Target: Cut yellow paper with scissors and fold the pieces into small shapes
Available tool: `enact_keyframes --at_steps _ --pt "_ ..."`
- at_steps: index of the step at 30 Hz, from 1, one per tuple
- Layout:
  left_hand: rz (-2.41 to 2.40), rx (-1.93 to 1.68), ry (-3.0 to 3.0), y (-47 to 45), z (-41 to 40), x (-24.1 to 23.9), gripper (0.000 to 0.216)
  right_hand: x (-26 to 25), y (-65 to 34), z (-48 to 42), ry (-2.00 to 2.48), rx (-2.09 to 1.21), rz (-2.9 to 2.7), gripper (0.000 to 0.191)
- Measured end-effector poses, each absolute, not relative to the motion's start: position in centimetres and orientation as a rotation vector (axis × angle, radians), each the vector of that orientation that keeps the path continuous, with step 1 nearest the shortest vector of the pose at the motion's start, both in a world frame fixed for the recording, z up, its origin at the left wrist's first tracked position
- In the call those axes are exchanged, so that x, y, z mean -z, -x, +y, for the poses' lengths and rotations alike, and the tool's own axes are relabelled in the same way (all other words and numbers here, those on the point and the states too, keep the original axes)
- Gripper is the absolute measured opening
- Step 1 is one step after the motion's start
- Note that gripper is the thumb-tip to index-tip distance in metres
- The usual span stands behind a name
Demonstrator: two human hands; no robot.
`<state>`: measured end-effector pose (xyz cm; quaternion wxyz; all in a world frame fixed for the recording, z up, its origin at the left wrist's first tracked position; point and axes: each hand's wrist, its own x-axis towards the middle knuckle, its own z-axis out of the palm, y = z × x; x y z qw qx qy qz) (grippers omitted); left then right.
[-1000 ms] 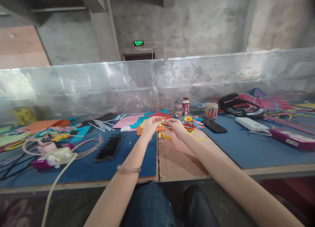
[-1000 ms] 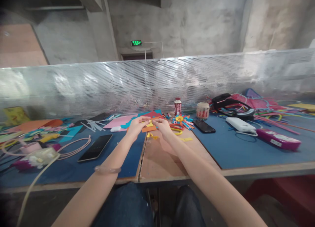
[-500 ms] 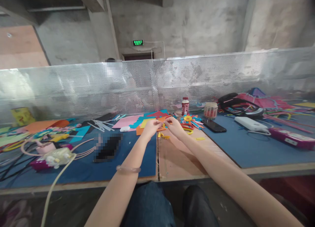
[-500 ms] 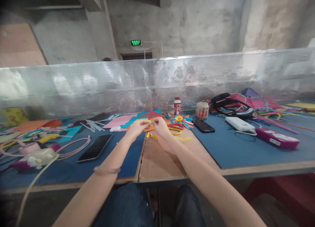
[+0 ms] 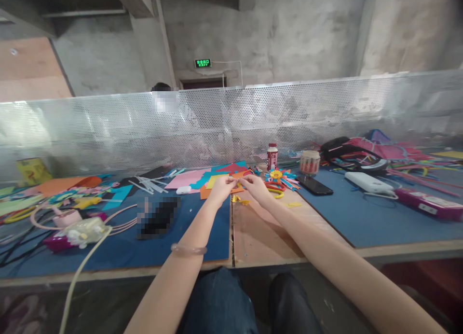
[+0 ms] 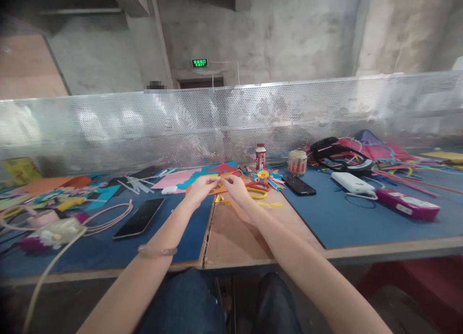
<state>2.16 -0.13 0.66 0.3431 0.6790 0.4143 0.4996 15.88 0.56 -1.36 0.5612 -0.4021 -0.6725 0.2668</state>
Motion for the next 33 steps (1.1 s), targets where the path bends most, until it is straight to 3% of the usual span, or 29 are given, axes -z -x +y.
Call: enact_keyframes --at_steps 11,15,19,28,33 --pt "0.909 -1.365 -1.400 -2.7 -0.5 -0.8 0.023 0.9 -16.1 0.4 0.798 -0.884 -1.360 0.018" --pt "0.707 -1.185 -1.048 -1.9 -0.3 -1.4 0.016 0.8 -16.1 0.2 0.624 -1.157 -1.323 0.025" --pt "0.655 -0.983 -0.856 -1.2 -0.3 -1.9 0.006 0.7 -15.8 -0.3 0.556 -1.166 -1.415 0.032" --pt "0.709 -0.921 -1.049 -1.9 -1.1 -1.9 0.011 0.6 -16.2 -0.1 0.557 -1.179 -1.301 0.023" --pt "0.836 -1.041 -1.499 -2.7 -1.7 -1.6 0.028 0.8 -16.2 0.2 0.718 -0.988 -1.318 0.020"
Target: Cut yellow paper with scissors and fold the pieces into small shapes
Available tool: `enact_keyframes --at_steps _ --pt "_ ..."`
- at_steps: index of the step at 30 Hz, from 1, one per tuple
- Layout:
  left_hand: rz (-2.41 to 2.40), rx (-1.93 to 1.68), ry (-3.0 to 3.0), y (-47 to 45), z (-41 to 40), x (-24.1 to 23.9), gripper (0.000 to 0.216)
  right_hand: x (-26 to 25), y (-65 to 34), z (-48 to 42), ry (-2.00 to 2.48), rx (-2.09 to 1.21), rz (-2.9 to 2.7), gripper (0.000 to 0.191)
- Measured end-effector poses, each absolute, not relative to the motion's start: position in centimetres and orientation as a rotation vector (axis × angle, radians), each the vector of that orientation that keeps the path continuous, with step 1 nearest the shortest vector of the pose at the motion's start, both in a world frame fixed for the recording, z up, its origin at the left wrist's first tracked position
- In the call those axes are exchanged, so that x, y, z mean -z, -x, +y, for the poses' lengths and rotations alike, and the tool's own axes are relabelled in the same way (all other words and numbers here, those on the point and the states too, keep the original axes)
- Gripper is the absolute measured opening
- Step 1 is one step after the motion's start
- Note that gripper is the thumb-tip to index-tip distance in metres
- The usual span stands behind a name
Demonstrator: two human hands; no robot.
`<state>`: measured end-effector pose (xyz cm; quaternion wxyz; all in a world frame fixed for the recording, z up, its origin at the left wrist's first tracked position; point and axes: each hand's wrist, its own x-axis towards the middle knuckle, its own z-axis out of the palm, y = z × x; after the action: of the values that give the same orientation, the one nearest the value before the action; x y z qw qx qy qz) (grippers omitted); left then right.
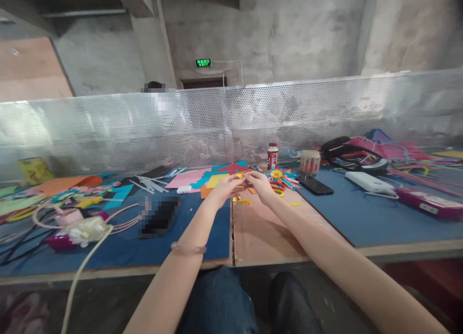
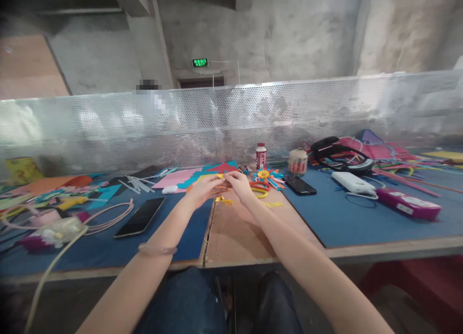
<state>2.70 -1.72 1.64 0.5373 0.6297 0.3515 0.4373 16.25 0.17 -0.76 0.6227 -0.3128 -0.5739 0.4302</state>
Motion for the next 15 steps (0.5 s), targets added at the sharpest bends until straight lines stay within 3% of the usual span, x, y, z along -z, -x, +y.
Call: enact_keyframes --at_steps 9,15 --pt "1.039 -1.191 -1.802 -3.0 -1.6 -1.9 0.027 0.7 -15.9 0.1 0.858 -0.424 -1.543 0.017" --pt "1.155 -1.204 -1.747 -2.9 -1.5 -1.8 0.026 1.1 -17.0 1.5 1.064 -0.186 -1.395 0.025"
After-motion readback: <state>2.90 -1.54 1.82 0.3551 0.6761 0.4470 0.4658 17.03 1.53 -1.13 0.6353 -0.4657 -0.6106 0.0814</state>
